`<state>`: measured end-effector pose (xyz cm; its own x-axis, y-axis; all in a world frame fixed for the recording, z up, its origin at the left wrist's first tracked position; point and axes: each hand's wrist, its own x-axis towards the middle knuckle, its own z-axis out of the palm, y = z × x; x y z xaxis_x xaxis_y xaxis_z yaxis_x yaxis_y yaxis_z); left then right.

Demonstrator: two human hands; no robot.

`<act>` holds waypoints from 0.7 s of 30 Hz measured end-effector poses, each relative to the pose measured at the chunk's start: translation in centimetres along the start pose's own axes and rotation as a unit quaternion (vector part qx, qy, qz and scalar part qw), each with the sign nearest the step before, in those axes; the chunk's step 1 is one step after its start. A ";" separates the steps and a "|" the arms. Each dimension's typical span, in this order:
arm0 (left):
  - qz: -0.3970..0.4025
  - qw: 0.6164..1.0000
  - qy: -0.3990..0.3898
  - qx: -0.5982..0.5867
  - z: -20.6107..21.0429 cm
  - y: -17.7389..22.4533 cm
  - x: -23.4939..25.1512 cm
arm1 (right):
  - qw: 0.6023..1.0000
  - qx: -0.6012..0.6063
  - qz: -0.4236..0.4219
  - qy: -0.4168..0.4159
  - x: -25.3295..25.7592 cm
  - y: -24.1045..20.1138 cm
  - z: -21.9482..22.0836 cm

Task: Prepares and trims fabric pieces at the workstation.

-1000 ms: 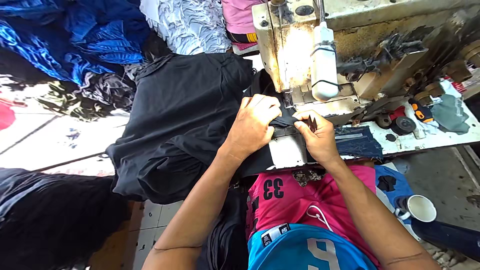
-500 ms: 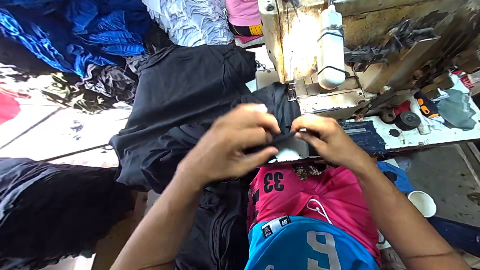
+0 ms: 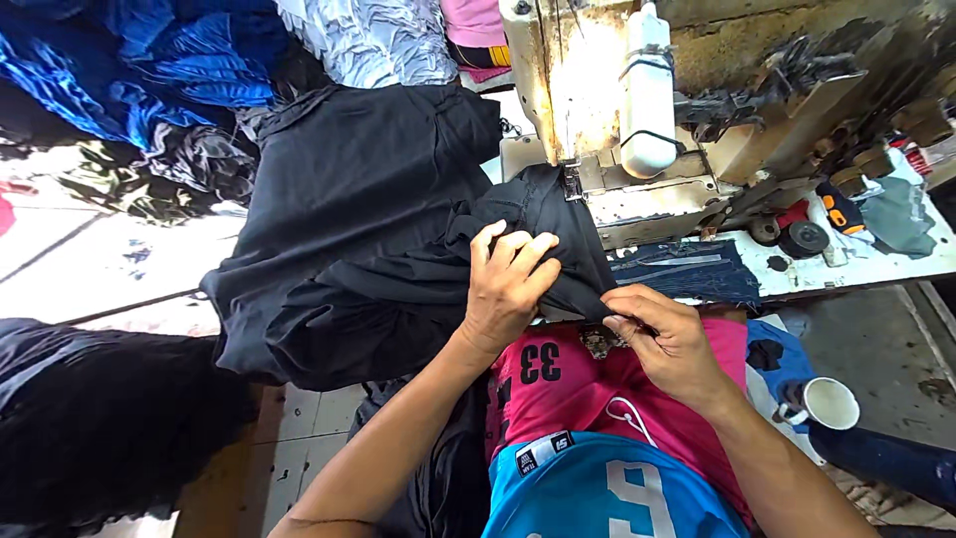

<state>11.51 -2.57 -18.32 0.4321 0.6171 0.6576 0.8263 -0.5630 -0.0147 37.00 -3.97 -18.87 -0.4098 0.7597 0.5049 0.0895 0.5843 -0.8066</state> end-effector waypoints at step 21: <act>0.052 0.984 -0.145 0.094 -2.6 -4.9 5.7 | 0.992 0.045 0.086 0.085 5.5 2.9 1.8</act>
<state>8.98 2.23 -12.53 0.5810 0.7072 0.4029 0.8120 -0.5377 -0.2271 33.33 1.40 -18.95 -0.2359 0.8878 0.3951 0.0605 0.4192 -0.9059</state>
